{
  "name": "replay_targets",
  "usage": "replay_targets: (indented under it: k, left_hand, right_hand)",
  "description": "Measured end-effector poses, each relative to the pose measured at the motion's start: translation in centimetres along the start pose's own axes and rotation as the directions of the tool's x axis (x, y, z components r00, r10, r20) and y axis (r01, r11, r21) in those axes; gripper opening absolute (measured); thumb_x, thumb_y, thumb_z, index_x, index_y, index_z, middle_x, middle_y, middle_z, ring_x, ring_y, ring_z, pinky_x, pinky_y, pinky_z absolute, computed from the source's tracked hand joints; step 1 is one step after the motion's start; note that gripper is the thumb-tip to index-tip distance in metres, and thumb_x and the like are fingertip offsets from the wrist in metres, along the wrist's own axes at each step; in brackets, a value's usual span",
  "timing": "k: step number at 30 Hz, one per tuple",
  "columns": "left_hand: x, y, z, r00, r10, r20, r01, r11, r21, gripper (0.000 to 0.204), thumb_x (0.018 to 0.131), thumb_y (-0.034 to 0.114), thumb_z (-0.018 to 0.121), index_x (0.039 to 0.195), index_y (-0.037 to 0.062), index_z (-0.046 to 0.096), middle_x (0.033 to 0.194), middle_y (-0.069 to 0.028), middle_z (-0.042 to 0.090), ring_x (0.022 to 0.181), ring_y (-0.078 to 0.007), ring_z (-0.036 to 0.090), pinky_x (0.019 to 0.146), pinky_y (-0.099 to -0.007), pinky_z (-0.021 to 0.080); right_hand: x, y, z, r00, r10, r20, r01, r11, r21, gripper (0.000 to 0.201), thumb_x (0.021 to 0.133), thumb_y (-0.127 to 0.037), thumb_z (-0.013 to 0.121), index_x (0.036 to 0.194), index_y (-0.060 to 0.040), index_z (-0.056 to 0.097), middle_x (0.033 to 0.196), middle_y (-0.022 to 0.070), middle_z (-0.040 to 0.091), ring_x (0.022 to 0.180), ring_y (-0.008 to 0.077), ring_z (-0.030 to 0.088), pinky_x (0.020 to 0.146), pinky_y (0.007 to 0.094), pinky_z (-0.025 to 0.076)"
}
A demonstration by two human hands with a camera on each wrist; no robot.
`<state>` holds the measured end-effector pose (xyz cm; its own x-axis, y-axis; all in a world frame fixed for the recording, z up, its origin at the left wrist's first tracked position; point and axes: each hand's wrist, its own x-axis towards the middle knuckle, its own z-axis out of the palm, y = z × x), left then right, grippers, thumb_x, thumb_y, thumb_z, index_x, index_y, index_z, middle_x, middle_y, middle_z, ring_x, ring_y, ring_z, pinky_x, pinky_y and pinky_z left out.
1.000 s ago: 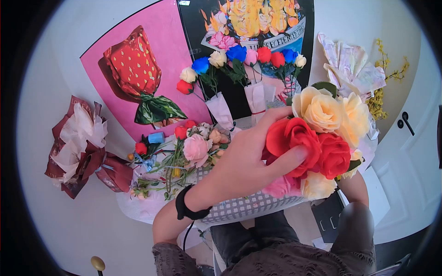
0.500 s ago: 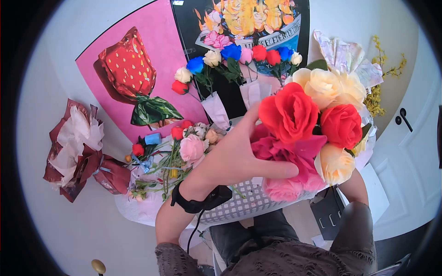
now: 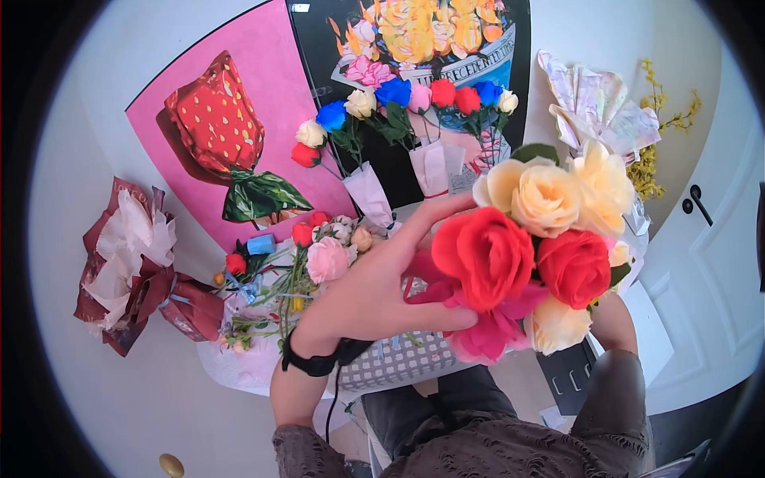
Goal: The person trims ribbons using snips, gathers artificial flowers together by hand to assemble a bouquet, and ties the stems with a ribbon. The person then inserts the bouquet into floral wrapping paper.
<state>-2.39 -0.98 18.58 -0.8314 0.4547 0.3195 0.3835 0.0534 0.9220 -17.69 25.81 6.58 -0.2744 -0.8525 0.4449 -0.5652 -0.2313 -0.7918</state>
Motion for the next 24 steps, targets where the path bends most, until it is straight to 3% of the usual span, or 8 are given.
replay_targets:
  k: [3, 4, 7, 11, 18, 20, 23, 24]
  left_hand:
    - [-0.7, 0.9, -1.3, 0.996, 0.008, -0.090, 0.023, 0.941, 0.336, 0.086, 0.070, 0.015, 0.080, 0.140, 0.0103, 0.032, 0.121, -0.0100, 0.057, 0.104, -0.0199, 0.061, 0.088, -0.0338, 0.048]
    - [-0.5, 0.6, -1.2, 0.959, 0.220, -0.180, -0.129, 0.901, 0.414, 0.075, 0.071, 0.020, 0.079, 0.135, 0.0108, 0.043, 0.115, -0.0092, 0.061, 0.089, -0.0205, 0.065, 0.080, -0.0318, 0.050]
    - [0.4, 1.0, 0.0, 0.916, 0.388, -0.103, -0.287, 0.813, 0.507, 0.062, 0.073, 0.021, 0.078, 0.128, 0.0089, 0.051, 0.113, -0.0086, 0.062, 0.083, -0.0192, 0.065, 0.074, -0.0293, 0.051]
    - [1.0, 2.4, 1.2, 0.940, 0.311, -0.137, -0.157, 0.754, 0.638, 0.034, 0.074, 0.012, 0.075, 0.104, 0.0008, 0.065, 0.096, -0.0096, 0.068, 0.083, -0.0152, 0.066, 0.074, -0.0277, 0.051]
    - [1.6, 1.2, 1.2, 0.893, 0.437, -0.105, -0.281, 0.724, 0.630, 0.028, 0.076, 0.013, 0.072, 0.101, 0.0046, 0.065, 0.082, -0.0101, 0.066, 0.074, -0.0206, 0.066, 0.064, -0.0285, 0.051]
    - [1.2, 2.5, 0.4, 0.992, 0.085, -0.091, -0.031, 0.873, 0.487, 0.050, 0.074, 0.026, 0.075, 0.115, 0.0028, 0.058, 0.102, -0.0063, 0.065, 0.086, -0.0128, 0.062, 0.075, -0.0264, 0.047]
    - [1.5, 2.4, -1.2, 0.963, 0.270, 0.017, -0.257, 0.893, 0.370, 0.046, 0.085, 0.017, 0.063, 0.127, 0.0041, 0.048, 0.111, -0.0093, 0.059, 0.093, -0.0166, 0.058, 0.084, -0.0306, 0.046]
    - [2.1, 2.2, -1.6, 0.967, 0.253, -0.028, -0.238, 0.937, 0.258, 0.053, 0.092, 0.031, 0.056, 0.133, 0.0019, 0.038, 0.121, -0.0122, 0.051, 0.100, -0.0192, 0.052, 0.091, -0.0327, 0.042]
  right_hand:
    - [3.5, -0.1, 0.4, 1.000, -0.005, 0.011, 0.005, 1.000, -0.012, 0.051, 0.085, -0.018, 0.063, 0.131, -0.0048, 0.044, 0.133, 0.0141, 0.046, 0.118, 0.0231, 0.049, 0.096, 0.0342, 0.041]
    - [4.1, -0.2, -0.4, 1.000, -0.007, 0.017, 0.007, 1.000, -0.016, 0.051, 0.085, -0.018, 0.063, 0.131, -0.0047, 0.044, 0.133, 0.0142, 0.046, 0.118, 0.0231, 0.048, 0.096, 0.0343, 0.041]
    - [5.2, -0.2, -0.3, 0.999, -0.011, 0.036, 0.013, 0.999, -0.030, 0.051, 0.086, -0.018, 0.063, 0.131, -0.0047, 0.043, 0.134, 0.0142, 0.045, 0.119, 0.0232, 0.048, 0.096, 0.0344, 0.040]
    - [4.4, -0.1, 0.3, 0.997, -0.016, 0.072, 0.020, 0.999, -0.050, 0.052, 0.086, -0.018, 0.063, 0.132, -0.0047, 0.043, 0.134, 0.0143, 0.045, 0.119, 0.0233, 0.047, 0.097, 0.0346, 0.040]
    - [2.5, 0.0, -0.2, 0.994, -0.026, 0.103, 0.036, 0.995, -0.091, 0.052, 0.086, -0.019, 0.063, 0.132, -0.0047, 0.042, 0.135, 0.0145, 0.043, 0.121, 0.0235, 0.046, 0.098, 0.0349, 0.039]
    - [0.7, -0.1, -1.0, 0.994, -0.028, 0.109, 0.040, 0.994, -0.105, 0.053, 0.086, -0.019, 0.062, 0.133, -0.0046, 0.042, 0.136, 0.0145, 0.043, 0.121, 0.0236, 0.046, 0.098, 0.0350, 0.039]
    - [0.8, 0.0, -1.5, 0.993, -0.028, 0.113, 0.042, 0.991, -0.124, 0.053, 0.086, -0.019, 0.062, 0.133, -0.0046, 0.041, 0.136, 0.0146, 0.043, 0.122, 0.0236, 0.045, 0.099, 0.0351, 0.038]
    - [2.5, 0.1, -2.4, 0.993, -0.030, 0.115, 0.045, 0.990, -0.132, 0.053, 0.086, -0.019, 0.062, 0.133, -0.0046, 0.041, 0.136, 0.0146, 0.042, 0.122, 0.0237, 0.045, 0.099, 0.0351, 0.038]
